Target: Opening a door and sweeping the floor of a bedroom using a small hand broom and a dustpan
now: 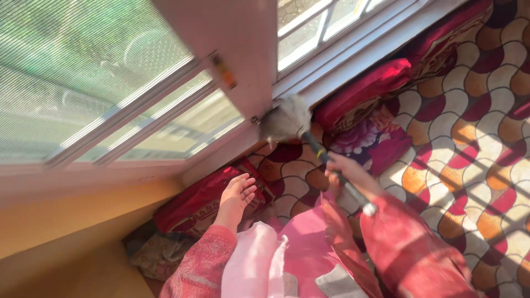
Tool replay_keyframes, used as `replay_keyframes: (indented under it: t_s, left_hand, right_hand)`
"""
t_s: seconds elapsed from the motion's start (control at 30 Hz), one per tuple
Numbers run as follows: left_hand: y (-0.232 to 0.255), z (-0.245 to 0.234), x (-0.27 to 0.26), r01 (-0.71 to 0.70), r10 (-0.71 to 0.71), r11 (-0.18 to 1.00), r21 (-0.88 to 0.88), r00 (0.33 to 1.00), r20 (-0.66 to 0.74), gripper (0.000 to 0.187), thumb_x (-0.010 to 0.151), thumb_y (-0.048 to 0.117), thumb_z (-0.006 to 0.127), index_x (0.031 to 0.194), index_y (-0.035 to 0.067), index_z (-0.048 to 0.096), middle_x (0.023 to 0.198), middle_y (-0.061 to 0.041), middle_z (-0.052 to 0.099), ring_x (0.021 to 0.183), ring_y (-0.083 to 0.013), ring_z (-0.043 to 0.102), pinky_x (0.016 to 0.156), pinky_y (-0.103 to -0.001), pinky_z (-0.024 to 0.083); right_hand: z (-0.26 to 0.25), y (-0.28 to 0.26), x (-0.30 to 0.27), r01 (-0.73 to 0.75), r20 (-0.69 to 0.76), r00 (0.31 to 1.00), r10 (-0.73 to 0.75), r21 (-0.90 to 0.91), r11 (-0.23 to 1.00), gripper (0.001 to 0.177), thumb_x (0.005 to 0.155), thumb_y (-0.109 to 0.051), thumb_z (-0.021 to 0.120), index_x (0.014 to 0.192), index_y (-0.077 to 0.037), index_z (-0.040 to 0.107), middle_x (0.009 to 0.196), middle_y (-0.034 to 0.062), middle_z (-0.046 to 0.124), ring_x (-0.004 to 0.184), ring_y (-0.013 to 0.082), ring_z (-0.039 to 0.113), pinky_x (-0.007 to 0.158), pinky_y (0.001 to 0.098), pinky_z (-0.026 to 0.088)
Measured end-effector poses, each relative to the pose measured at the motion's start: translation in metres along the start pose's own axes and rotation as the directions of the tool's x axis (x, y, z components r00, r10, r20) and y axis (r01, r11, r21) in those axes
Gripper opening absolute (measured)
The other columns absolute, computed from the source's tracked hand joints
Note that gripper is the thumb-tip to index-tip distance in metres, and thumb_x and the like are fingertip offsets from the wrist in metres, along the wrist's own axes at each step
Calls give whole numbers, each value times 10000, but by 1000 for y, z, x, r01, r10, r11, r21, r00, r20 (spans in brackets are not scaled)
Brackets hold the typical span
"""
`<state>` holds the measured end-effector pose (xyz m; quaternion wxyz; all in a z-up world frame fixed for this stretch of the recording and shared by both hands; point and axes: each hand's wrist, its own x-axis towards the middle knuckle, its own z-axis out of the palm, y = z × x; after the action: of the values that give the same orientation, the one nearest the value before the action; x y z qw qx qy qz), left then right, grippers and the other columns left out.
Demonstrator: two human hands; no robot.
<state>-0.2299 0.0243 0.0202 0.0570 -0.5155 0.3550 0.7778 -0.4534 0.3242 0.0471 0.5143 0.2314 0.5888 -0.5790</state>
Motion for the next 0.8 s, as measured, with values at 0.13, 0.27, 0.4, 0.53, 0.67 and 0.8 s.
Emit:
replay_keyframes:
  t_s: [0.13,0.27,0.4,0.53,0.67,0.8]
  left_hand:
    - [-1,56,-6,-34,34,999,-10,999,-25,399,996,259,571,1378,159,621,1307,-132,689,1061,-244,702,894,-333,575]
    - [-22,112,3,-6,0,999,-50,994,-113,381,998,196,556,1363,113,621,1260,-141,702,973,-220,706,830,-295,580]
    - [-55,158,36,35,-42,996,-85,995,-85,341,991,185,577,1320,124,648,1232,-134,717,959,-231,715,802,-317,601]
    - [-43,221,37,7,-8,1000,-29,999,-37,398,1019,229,550,1398,118,595,1258,-114,705,983,-212,713,818,-306,600]
    - [-25,261,37,-47,47,999,11,999,-15,383,1015,220,557,1379,111,599,1252,-102,708,995,-198,711,837,-300,594]
    - [-13,275,52,-57,56,998,33,998,9,395,1015,235,569,1388,111,589,1262,-104,699,1020,-208,710,851,-315,598]
  right_hand:
    - [-156,-27,147,265,-184,956,-229,204,942,299,919,-49,681,1152,-209,582,767,203,605,516,166,574,383,255,496]
    - [-264,-77,182,616,-483,730,-483,160,772,287,1014,-160,694,1237,-255,542,801,245,631,549,296,679,416,369,587]
    - [-246,-98,84,591,280,790,-546,-110,799,150,913,10,692,1015,108,642,682,401,689,542,498,731,523,601,597]
    - [-148,-76,58,127,150,983,-101,-174,977,812,841,5,731,1526,-335,461,725,172,628,457,232,594,337,352,538]
    - [-136,-122,93,173,294,955,-46,-422,890,753,850,-83,771,1535,-189,477,887,281,746,543,329,718,408,438,628]
    - [-240,-191,174,94,111,992,-61,-314,945,762,900,-85,703,1563,-321,409,1013,296,721,722,437,752,540,530,653]
